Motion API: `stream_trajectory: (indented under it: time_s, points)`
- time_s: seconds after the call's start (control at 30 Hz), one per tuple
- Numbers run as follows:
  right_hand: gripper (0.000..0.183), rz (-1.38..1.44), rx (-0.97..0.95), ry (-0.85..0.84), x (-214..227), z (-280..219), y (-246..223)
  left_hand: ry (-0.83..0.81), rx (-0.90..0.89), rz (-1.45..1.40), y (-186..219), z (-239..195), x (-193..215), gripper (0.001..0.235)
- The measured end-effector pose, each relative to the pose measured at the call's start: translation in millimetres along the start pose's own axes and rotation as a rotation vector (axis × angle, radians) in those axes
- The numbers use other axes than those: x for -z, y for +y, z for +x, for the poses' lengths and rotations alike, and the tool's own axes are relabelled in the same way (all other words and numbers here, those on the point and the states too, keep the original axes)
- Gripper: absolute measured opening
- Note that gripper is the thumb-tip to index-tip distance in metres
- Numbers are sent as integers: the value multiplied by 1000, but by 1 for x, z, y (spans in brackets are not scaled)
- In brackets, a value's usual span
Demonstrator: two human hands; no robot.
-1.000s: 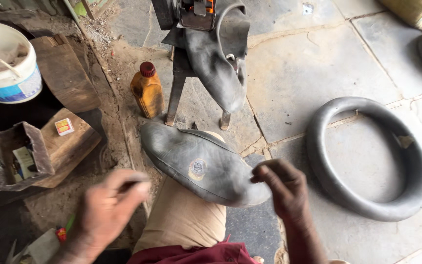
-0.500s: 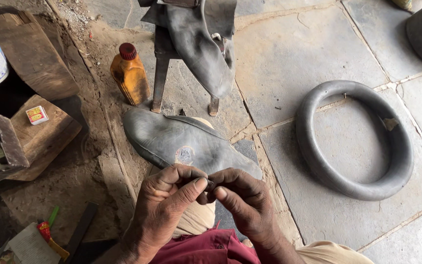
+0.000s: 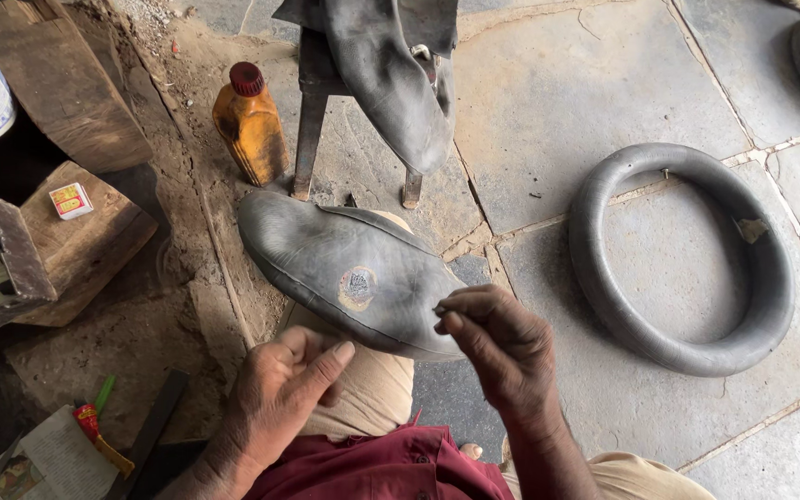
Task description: The person is repairing a punctured bicycle inner tube. They place the tube on a manual vulcanizing press, apply a patch, and use a match to ignite the fuel in the press's burner to heat the repair area.
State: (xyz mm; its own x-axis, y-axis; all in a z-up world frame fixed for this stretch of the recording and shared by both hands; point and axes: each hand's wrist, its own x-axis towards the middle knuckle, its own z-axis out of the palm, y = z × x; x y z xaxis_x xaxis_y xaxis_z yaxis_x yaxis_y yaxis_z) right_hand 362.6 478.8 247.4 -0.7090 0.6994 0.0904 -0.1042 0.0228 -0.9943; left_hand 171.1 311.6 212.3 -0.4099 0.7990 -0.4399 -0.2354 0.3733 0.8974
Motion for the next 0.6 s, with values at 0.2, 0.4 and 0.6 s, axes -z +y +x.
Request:
stream_trajectory:
  time_s: [0.2,0.4,0.6]
  points:
    - [11,-124,-69,-24,-14,24,-2,55,-69,-323,-10,27,-16,35]
    - [10,-380,-101,-54,-31,46,5,42,-69,-529,-15,41,-28,19]
    - [11,-486,-103,-66,-34,46,22,1,-100,-513,-32,49,-23,24]
